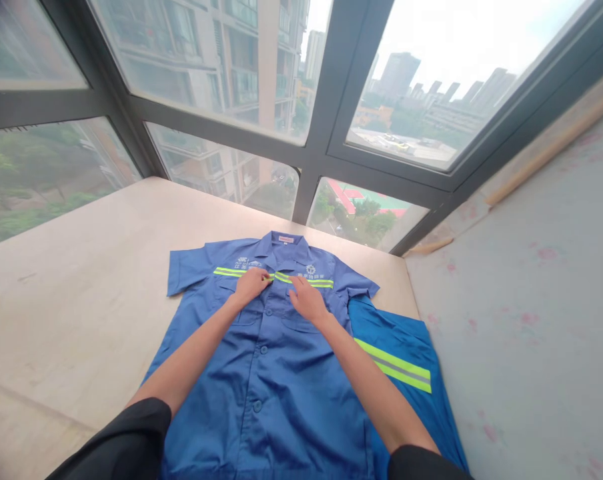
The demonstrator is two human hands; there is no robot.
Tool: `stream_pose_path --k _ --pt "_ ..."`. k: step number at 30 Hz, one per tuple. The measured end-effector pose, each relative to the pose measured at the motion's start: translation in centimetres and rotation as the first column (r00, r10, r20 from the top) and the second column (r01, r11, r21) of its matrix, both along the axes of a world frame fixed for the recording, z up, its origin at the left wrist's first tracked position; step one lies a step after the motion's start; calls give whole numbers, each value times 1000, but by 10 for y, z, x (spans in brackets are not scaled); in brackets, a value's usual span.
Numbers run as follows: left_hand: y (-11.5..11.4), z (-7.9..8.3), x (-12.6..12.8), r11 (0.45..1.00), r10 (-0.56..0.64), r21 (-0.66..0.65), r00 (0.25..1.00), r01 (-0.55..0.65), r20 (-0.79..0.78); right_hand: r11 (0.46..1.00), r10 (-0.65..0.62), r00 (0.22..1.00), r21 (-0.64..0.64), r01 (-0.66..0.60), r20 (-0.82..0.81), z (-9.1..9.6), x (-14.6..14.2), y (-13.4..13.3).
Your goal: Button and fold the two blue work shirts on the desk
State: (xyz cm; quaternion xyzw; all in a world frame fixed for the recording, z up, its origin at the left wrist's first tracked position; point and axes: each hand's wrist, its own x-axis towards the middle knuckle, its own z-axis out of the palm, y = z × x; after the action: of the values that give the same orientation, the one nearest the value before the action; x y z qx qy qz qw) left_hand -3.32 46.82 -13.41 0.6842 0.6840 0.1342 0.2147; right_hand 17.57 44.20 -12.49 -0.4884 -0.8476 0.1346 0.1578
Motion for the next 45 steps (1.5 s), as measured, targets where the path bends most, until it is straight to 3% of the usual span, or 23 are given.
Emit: stream_pose_path --k 4,11,16,24,29,35,40,45 --pt "3 -2 6 1000 -7 4 999 7 40 993 96 994 64 -99 49 1 -21 26" --pt "3 -3 8 999 -35 -35 996 37 76 950 305 931 -2 -311 202 -12 -34 61" --pt "9 -6 11 996 48 -85 991 -37 128 936 317 903 61 -348 290 -13 -28 67" --pt "18 -15 9 984 153 -144 915 -106 373 903 334 914 199 -380 229 -29 -18 67" --pt "21 -23 5 982 167 -160 838 -97 519 892 329 930 268 -363 164 -37 -21 67" --pt "19 -24 6 965 252 -232 676 -122 693 942 220 975 269 -203 -34 -43 -25 60" --pt "17 -19 5 943 320 -305 605 -132 729 962 170 963 246 -117 -208 -51 -25 57" --pt "17 -18 3 944 321 -309 557 -118 766 962 162 952 258 -94 -259 -57 -22 60"
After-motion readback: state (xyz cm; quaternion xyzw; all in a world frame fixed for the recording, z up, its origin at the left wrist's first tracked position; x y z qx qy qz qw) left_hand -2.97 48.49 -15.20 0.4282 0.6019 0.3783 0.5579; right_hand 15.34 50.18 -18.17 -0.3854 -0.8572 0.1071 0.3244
